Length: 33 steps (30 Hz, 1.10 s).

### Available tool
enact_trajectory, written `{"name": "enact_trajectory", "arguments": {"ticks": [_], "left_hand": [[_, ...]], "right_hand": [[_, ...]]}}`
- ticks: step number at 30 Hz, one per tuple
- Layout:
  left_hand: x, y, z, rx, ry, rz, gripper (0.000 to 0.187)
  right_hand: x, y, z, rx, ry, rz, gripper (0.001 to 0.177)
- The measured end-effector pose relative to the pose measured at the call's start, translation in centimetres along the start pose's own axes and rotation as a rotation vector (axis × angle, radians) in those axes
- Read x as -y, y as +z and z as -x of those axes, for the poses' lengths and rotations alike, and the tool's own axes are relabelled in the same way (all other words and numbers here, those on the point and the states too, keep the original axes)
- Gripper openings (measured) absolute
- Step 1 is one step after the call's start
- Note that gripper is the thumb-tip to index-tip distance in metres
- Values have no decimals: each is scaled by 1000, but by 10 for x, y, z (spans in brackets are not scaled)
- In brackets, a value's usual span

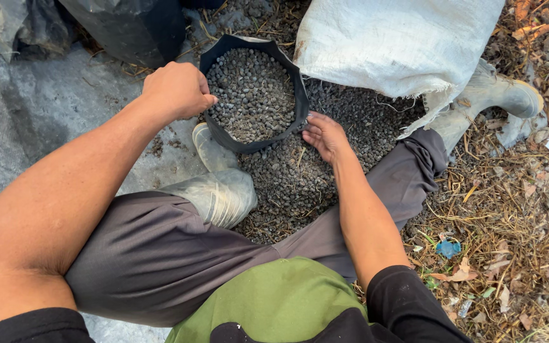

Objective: The person sits on the ground and uses their hands to place small items from a plastic bag into a black container filled with planting medium, repeatedly reaching into the bag and then pressing the items into the medium.

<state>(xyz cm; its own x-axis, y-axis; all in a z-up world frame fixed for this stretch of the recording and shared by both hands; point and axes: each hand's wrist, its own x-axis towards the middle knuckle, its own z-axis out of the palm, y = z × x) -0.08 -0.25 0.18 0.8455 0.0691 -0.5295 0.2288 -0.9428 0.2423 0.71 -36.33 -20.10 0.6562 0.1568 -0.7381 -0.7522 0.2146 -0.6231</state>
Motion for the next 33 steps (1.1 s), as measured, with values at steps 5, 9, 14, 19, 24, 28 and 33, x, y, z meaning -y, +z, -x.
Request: {"name": "enact_trajectory", "arguments": {"ticks": [5,9,14,19,24,28,33], "left_hand": [[1,0,0,-5,17,-4,26],[0,0,0,13,-7,7,26],[0,-2,1,0,7,-5,26],[-5,-7,6,35,-42,-4,26],[-6,-11,10,41,-41,35,22],[-3,-8,6,36,-40,27,19],[2,0,-2,-37,16,2,20]], "right_hand": [[-2,-16,-1,82,90,-124,33],[-4,-24,14,213,148,-315,30],[-3,-25,47,319,87,-507,29],[5,-15,77,311,36,-519,26],[38,7,108,185,-55,-454,32],[57,28,121,108,-230,-274,38],[63,56,113,-55,-565,118,41]]}}
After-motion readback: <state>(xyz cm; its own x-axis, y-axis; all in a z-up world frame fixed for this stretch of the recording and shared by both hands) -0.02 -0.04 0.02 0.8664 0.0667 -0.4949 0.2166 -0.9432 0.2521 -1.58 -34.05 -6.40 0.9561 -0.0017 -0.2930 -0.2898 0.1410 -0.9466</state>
